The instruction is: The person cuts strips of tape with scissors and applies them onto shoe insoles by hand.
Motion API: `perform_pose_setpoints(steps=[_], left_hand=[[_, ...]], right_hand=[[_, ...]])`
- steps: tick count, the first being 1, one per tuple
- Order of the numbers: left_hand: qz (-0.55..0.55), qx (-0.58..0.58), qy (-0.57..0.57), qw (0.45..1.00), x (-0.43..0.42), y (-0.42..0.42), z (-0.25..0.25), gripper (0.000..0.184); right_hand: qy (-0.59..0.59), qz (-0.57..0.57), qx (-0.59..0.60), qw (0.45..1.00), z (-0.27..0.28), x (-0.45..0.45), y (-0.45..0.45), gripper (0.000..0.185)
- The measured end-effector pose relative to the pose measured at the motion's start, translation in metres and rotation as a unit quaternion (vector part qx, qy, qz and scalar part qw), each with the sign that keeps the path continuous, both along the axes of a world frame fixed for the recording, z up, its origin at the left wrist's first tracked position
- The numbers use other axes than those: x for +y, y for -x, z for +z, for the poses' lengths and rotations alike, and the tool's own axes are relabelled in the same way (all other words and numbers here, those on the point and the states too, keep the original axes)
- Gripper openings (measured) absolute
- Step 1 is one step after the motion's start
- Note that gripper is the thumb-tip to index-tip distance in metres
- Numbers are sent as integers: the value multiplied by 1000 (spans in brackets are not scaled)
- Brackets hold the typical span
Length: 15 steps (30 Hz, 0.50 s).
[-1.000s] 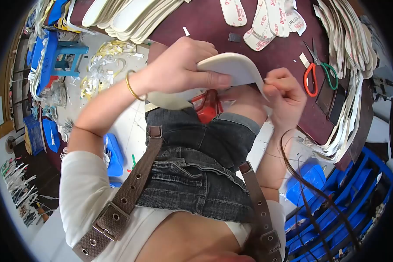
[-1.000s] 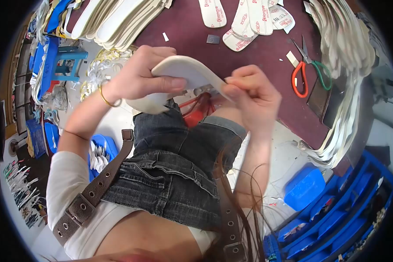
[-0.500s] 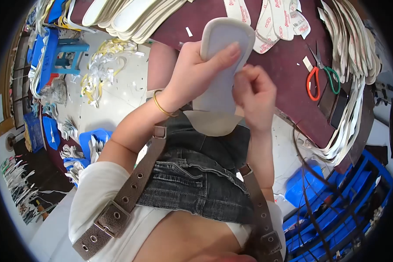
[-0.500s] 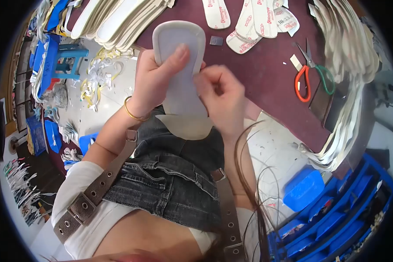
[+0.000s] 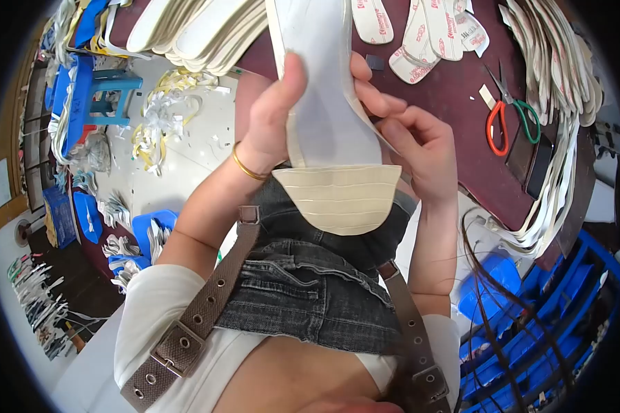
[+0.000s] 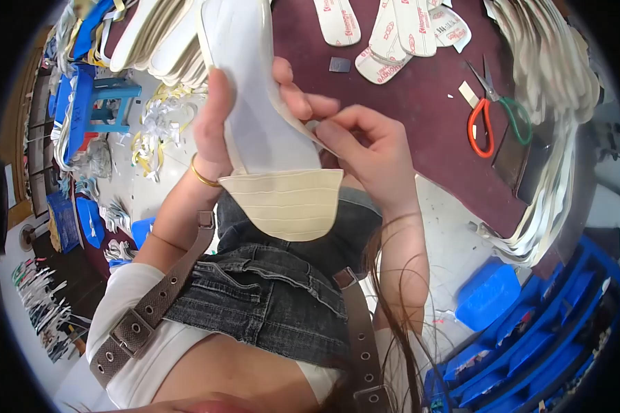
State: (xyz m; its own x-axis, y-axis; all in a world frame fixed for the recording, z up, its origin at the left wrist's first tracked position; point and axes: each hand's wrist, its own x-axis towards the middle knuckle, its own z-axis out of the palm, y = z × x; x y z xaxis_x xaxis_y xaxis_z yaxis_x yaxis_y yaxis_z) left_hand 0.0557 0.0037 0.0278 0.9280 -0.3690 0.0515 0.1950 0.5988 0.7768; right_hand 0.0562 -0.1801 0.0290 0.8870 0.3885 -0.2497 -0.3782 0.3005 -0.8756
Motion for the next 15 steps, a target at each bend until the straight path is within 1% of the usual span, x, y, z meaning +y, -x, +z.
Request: perform_pose_setpoints(steps=[1,2,3,4,5,6,7,8,9,10,11,12,13,14,15], left_hand=[[-19,38,58,997,1,-1,-4,72],[-42,9,92,995,0,-4,-7,71],[-43,11,94,995,-3,-5,-4,71],[-40,25,55,997,-5,-7,2,72],[-35,38,15,999,-7,-9,6,72],[-38,39,13,998,-9,-11,5,72],[-66,85,66,992,-12,-15,4,69],[-95,133,120,979,-15,-17,3,66],[-100,131,119,979,-20,-16,2,66],[-127,218,203,946,-26,-14,2,64],[-155,301,282,898,-32,-15,1,62],[-193,280,302,891,-33,-22,-1,54],[-204,278,304,888,-32,-34,1,54],[-217,256,378,863,-29,-50,4,54],[-200,232,404,862,-21,-65,3,48]], right_hand=[[3,-3,5,1000,-4,-7,4,12],[-16,26,45,999,-9,-15,7,13],[-37,55,85,994,-10,-19,11,14],[-41,23,90,995,-13,-14,19,16],[-43,22,89,995,-12,-9,24,16],[-15,0,100,995,-7,-2,27,16],[14,-23,110,994,-4,0,27,17],[33,31,67,997,-18,-6,26,16],[33,26,65,997,-17,-11,23,16],[29,89,87,992,-13,-16,19,16],[27,147,108,983,-11,-23,15,16],[63,141,68,986,-21,-31,12,18],[120,79,-17,990,-18,-39,-1,18],[175,18,-99,979,-17,-48,-19,19],[297,-50,-190,934,-23,-73,-43,24]])
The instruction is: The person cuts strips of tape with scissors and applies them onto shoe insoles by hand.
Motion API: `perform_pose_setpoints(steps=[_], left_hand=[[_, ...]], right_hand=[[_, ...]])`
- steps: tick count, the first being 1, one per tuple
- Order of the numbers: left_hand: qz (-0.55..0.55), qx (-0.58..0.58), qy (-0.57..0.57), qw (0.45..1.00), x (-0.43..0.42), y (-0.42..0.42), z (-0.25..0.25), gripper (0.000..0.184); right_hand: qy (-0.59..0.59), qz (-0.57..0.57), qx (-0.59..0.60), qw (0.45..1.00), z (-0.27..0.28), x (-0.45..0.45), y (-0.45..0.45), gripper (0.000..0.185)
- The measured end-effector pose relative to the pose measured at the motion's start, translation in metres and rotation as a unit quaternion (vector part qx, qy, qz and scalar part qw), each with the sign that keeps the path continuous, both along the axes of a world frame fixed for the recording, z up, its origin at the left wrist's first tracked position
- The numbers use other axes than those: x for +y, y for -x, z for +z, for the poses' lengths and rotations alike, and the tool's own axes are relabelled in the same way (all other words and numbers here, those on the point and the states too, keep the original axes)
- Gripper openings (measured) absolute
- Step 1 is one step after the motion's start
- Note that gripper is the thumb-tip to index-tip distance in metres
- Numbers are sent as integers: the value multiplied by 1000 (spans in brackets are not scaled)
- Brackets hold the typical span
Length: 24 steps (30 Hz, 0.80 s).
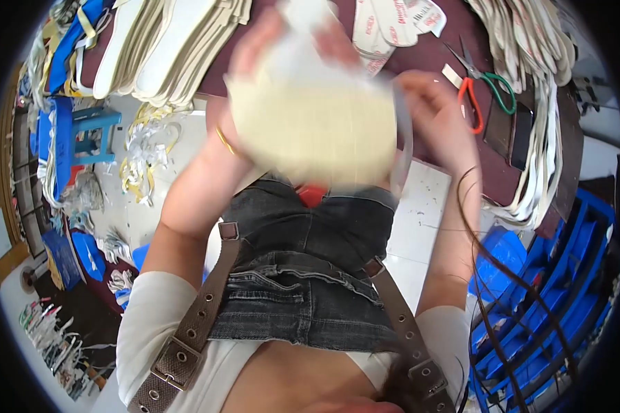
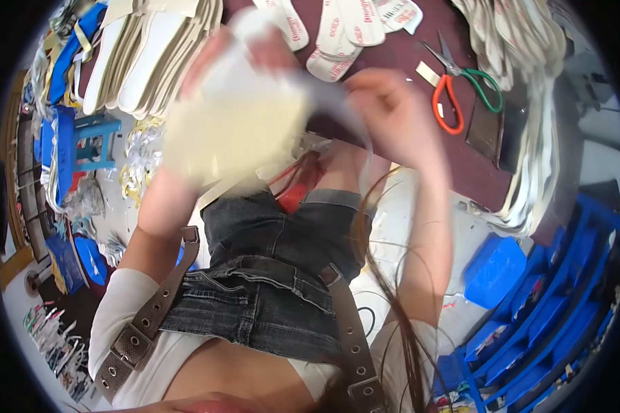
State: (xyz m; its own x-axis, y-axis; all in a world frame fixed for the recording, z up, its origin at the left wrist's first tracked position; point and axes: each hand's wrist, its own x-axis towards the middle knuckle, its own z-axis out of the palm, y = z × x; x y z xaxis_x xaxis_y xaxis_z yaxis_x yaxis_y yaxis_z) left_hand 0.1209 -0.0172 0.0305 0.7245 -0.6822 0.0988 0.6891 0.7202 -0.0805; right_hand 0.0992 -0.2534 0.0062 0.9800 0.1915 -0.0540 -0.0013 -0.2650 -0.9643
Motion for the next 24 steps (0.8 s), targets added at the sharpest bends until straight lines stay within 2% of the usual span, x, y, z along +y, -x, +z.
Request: perform_pose_setpoints(steps=[1,2,3,4,6,7,8,10,12,13,14,15,16,17,18,19,20,22,23,24], left_hand=[[29,-8,26,999,8,-15,-1,43],[82,-26,-5,996,23,-27,-1,35],[108,-1,-141,984,44,-24,6,39],[95,32,-52,994,46,-18,4,43],[116,18,-94,989,45,-11,-6,51],[129,61,-84,986,47,-10,-13,51],[143,102,-72,982,48,-10,-19,51],[189,102,-91,972,48,-8,-17,45],[197,173,-31,964,49,-6,-13,39],[197,214,1,957,49,-8,-12,36],[199,213,0,957,48,-12,-13,36],[211,105,-39,971,46,-15,-13,36],[218,-5,-78,973,45,-17,-14,37],[205,-31,-65,976,48,-20,-18,37],[200,-34,-68,977,46,-20,-15,37],[177,24,-12,984,42,-17,-11,38],[155,82,46,983,40,-14,-9,38],[153,149,11,977,39,-10,-9,49],[139,189,1,972,39,-6,-8,49],[143,188,2,972,39,-4,-8,49]], right_hand=[[178,-70,-49,980,0,-33,-25,30],[489,-77,-193,847,-11,-78,-43,36],[512,-89,-189,833,-14,-107,-48,37],[533,-99,-181,820,-17,-125,-50,39],[526,-42,-116,841,-17,-136,-49,39],[528,-35,-104,842,-20,-134,-49,36],[514,-44,-89,852,-17,-136,-47,34],[514,-81,-105,848,-7,-116,-26,31],[392,-151,-76,904,-9,-97,3,31],[184,-155,-102,965,-18,-80,20,40],[2,-126,-104,987,-31,-59,33,56],[-7,-71,-48,996,-20,-27,49,70],[-69,13,-10,997,-24,-3,53,68],[-126,93,39,987,-27,20,57,67],[-145,116,112,976,-25,36,55,65],[-158,134,184,961,-24,51,53,63],[-302,150,175,925,-19,61,49,57],[-438,170,166,867,-19,69,38,51],[-394,162,174,888,-22,72,31,48],[-348,153,182,907,-19,75,27,53]])
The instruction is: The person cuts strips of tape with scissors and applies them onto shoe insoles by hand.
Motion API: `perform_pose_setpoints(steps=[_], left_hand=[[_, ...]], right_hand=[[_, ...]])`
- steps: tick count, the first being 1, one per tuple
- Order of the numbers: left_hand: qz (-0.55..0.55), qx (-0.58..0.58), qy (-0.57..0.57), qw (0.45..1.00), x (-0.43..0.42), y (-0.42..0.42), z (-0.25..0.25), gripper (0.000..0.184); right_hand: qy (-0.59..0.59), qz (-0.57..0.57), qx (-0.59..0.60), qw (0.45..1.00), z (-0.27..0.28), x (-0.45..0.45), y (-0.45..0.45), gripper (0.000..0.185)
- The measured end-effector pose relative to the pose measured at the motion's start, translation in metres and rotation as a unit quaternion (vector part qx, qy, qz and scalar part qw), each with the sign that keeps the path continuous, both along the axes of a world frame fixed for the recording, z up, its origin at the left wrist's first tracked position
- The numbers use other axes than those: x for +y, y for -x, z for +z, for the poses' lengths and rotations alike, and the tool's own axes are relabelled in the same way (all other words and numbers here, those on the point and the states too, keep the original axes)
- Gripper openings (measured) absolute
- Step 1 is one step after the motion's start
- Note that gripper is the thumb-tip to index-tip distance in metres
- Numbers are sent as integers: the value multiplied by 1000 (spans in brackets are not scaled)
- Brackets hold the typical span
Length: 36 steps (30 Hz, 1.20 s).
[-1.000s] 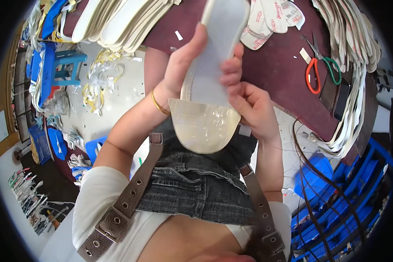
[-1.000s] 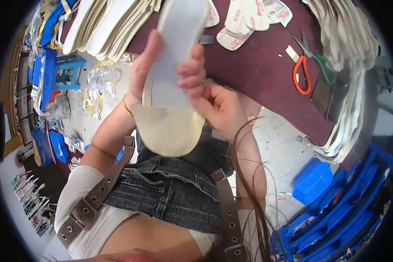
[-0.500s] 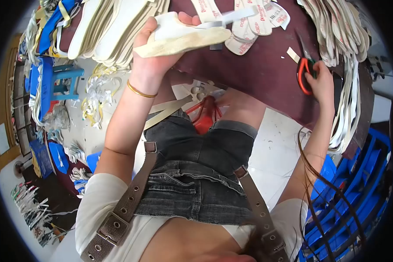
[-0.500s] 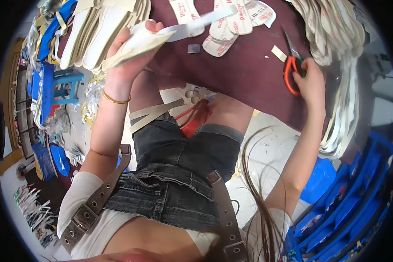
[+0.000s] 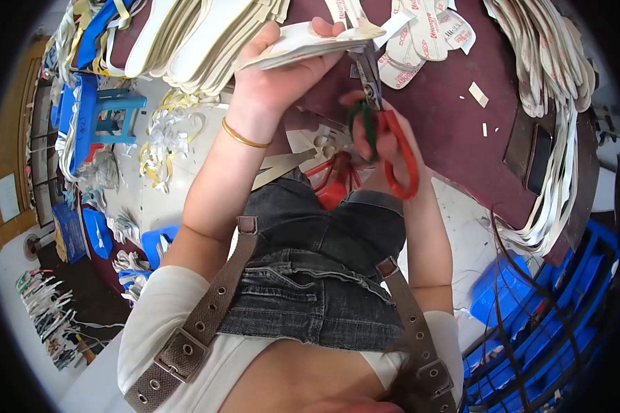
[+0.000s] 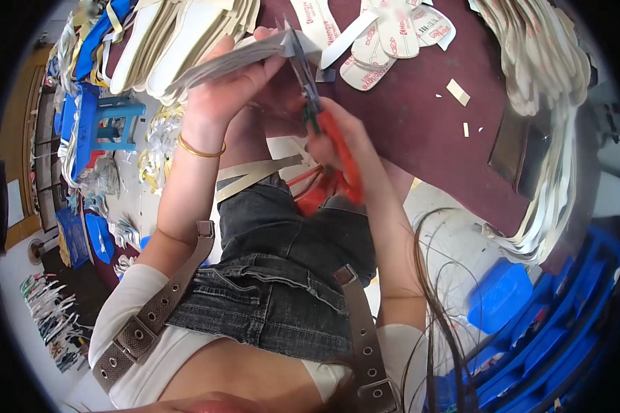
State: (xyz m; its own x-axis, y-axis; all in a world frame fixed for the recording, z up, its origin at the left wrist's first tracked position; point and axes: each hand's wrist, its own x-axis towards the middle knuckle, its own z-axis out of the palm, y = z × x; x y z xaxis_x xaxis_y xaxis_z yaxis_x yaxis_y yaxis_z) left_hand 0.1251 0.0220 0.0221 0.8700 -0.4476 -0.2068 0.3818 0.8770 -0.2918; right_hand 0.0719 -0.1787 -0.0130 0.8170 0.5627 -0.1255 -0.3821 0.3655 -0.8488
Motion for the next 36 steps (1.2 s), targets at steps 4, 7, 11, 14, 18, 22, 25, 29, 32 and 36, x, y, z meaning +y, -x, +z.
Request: perform_pose_setpoints(steps=[4,7,11,14,18,22,25,29,32,36], left_hand=[[-8,-111,-55,992,-2,-1,-15,48],[-27,-96,-143,985,-6,1,-10,50],[82,-171,-429,883,-35,16,11,41],[136,-259,-498,817,-42,27,6,37],[164,-196,-583,771,-31,26,13,32],[95,-280,-598,745,-30,33,22,34],[76,-293,-625,719,-31,30,33,36],[18,-271,-598,754,-37,32,37,34],[-53,-270,-568,776,-42,37,19,42],[-122,-265,-310,905,-40,22,5,66]], right_hand=[[208,-116,-74,968,27,-19,2,36],[415,-262,-115,864,36,-67,-25,34],[561,-274,-325,711,23,-94,-30,51],[300,-245,-202,900,42,-32,3,31],[324,-207,-678,626,33,-16,24,14],[253,-221,-220,916,57,-18,8,16],[276,-195,-158,928,53,-17,3,21],[290,-118,-221,924,33,-15,8,25],[278,-29,-102,955,33,-19,18,33],[149,-28,78,985,-12,-26,46,40]])
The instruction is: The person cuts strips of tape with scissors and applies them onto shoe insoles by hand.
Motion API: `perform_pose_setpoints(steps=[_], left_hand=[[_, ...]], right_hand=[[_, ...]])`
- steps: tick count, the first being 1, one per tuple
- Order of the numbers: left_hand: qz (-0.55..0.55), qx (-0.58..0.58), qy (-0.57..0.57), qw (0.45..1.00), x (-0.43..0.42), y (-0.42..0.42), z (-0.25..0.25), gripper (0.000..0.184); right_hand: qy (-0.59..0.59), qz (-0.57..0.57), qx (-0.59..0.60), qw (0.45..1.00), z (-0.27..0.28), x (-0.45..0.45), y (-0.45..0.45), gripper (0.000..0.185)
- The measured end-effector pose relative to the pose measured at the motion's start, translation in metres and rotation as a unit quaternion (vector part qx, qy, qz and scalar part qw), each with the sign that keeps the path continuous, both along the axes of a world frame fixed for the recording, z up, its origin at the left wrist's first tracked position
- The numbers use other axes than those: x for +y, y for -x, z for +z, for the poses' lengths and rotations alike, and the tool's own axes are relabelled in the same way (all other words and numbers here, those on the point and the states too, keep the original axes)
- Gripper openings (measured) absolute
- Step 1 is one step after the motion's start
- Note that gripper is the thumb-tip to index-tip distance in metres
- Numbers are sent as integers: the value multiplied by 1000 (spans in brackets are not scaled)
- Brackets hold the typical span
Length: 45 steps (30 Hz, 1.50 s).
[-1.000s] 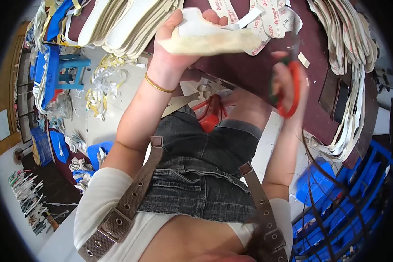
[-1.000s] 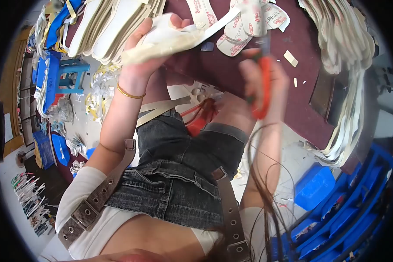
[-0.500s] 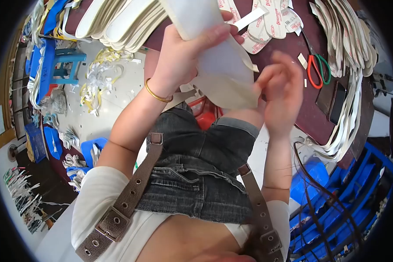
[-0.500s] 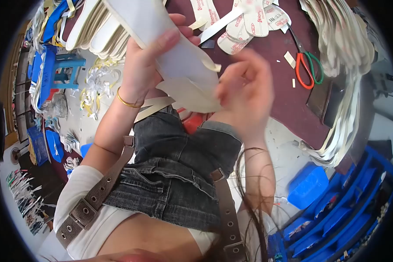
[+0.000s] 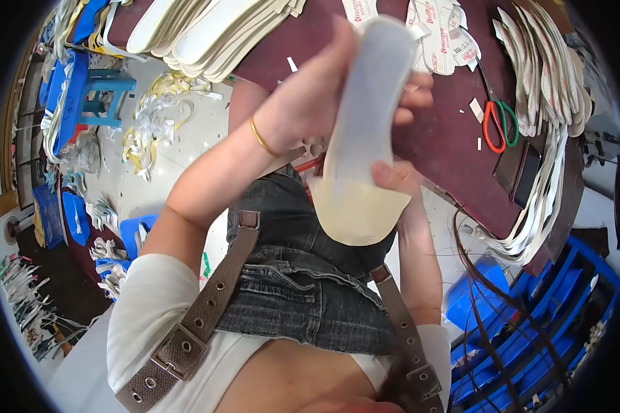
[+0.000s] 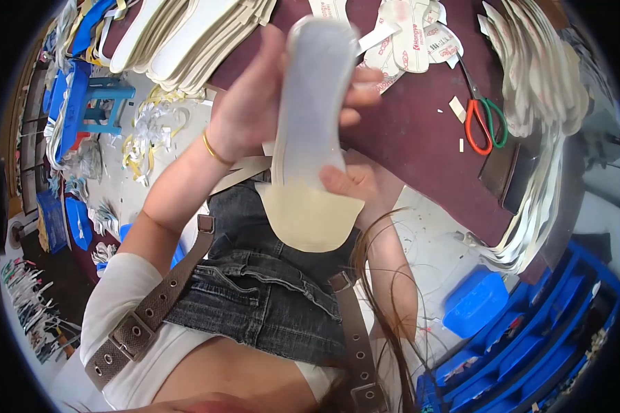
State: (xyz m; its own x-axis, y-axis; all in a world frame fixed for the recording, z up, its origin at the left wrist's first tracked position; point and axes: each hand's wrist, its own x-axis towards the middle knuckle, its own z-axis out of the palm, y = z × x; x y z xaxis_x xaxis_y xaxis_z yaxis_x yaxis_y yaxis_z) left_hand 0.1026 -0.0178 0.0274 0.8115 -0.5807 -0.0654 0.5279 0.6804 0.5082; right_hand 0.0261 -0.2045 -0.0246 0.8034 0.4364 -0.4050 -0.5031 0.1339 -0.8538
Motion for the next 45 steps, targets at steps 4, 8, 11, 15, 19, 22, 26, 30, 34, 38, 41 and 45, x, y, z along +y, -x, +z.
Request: perform_pose_setpoints(steps=[4,8,11,15,19,22,26,30,34,38,41,45], left_hand=[[-11,-22,-48,999,13,-8,-12,65],[37,2,-207,978,6,-1,-20,49],[123,-132,-419,890,1,-7,-29,32],[42,-501,-453,736,29,-12,-39,33],[98,-255,-466,841,5,51,-52,32],[124,-364,-408,828,-25,75,-59,32],[125,-81,-308,940,-26,35,-23,37],[121,-107,-324,932,-28,49,-34,42],[-33,-16,-138,990,-7,91,-22,62],[200,-272,-652,679,83,57,23,43],[248,-391,-807,367,138,15,49,44],[280,-478,-800,231,124,20,41,26]], right_hand=[[11,82,69,994,0,-2,9,37],[74,63,-124,988,-10,19,8,34],[-52,-26,-53,997,11,25,-7,38],[-364,-33,206,908,31,5,-28,43],[-318,-56,-103,941,11,-21,-52,63],[-110,-404,-49,907,46,24,-54,57],[-24,-386,-169,907,42,58,-37,50],[4,-349,-144,926,43,48,-41,52],[-89,-410,-69,905,43,44,-61,54],[214,-212,-352,886,6,43,-81,30],[469,-107,-556,678,-12,78,-94,22],[360,-63,-579,729,-10,94,-98,20]])
